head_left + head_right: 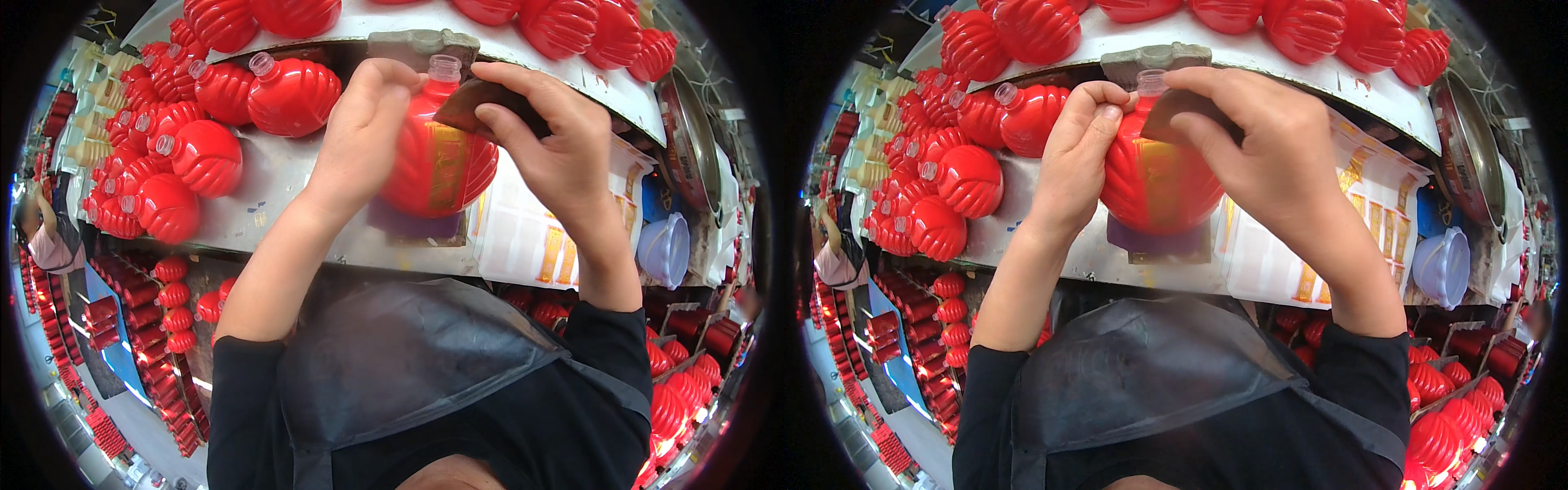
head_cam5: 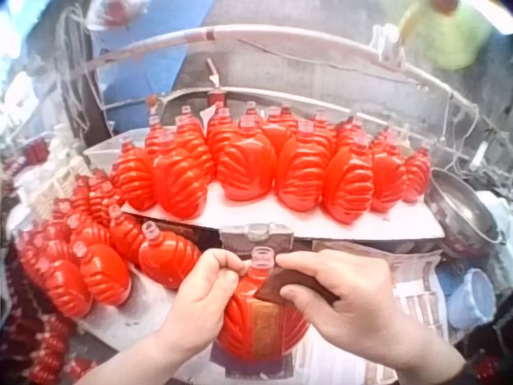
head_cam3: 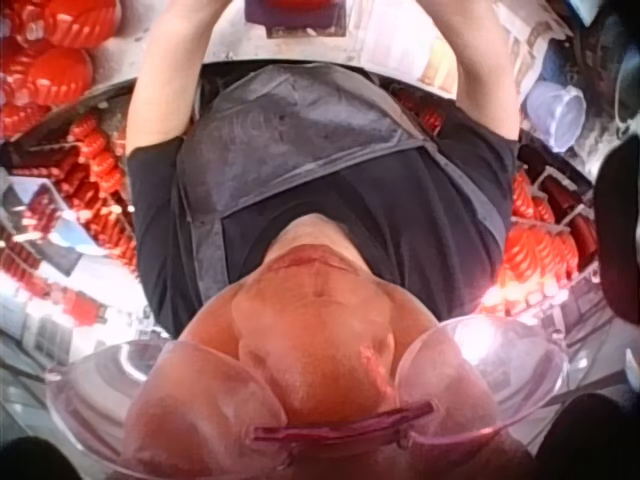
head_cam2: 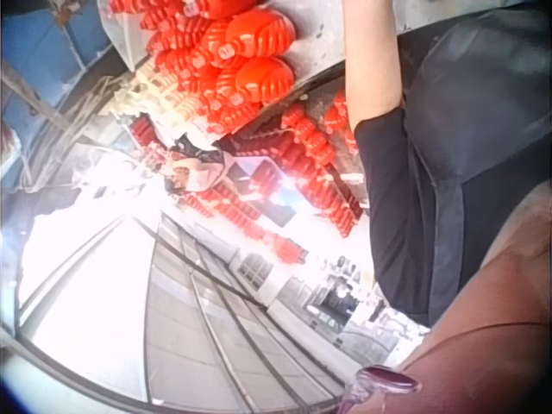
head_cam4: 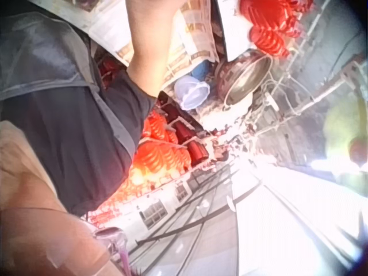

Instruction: The person repeatedly picks up red ribbed plastic bottles from a metal table, peels a gold label from a sheet, and wraps it around each bottle by hand. The labeled bottles are placed back on the table. The process is repeated for multiple bottles.

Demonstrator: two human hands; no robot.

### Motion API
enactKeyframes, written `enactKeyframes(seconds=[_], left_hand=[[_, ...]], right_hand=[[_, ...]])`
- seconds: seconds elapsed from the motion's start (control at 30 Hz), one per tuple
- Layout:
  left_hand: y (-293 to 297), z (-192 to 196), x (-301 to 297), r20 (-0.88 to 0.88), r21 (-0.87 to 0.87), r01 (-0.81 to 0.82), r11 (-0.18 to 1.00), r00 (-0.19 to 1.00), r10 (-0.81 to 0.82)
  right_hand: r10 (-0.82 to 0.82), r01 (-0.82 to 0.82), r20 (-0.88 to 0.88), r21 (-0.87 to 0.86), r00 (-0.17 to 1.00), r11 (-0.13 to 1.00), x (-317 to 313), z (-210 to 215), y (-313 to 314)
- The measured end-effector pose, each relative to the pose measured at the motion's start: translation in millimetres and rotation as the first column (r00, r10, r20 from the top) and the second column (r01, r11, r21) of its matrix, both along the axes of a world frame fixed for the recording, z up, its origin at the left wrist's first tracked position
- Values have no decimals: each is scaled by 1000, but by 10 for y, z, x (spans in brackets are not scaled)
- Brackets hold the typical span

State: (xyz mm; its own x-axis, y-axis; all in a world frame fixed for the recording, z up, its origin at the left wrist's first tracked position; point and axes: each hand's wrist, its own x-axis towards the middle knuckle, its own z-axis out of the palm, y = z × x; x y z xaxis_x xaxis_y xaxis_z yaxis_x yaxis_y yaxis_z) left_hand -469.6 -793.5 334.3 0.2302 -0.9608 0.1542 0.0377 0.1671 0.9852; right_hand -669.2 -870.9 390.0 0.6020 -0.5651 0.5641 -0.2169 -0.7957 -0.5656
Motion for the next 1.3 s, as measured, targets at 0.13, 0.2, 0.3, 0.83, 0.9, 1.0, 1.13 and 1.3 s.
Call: enactKeyframes(seconds=[0.13,0.2,0.3,0.83,0.9,1.0,1.13,1.3], left_hand=[[-13,-11,-5,-28,-13,11,1000,1000,-11],[-14,-11,-13,-52,-14,13,1000,999,-14],[-23,-3,-10,-67,-11,12,1000,998,-13],[-152,272,22,589,-156,91,983,808,19],[-181,348,11,706,-137,113,984,708,17],[-119,446,28,768,-266,146,953,629,117],[191,532,40,859,-291,175,941,481,176],[970,520,372,731,-453,16,891,578,361]], right_hand=[[-89,83,-36,-145,995,986,29,-104,-106],[-62,61,3,-234,998,970,38,-147,-174],[-28,36,32,-300,999,953,13,-148,-222],[308,-418,-305,-422,901,805,-77,3,291],[217,-264,-163,-379,962,887,-133,29,322],[-195,195,-60,-1,979,981,-226,-10,235],[-337,328,75,104,939,939,-456,-98,-6],[-214,115,255,352,943,929,-405,-78,-125]])
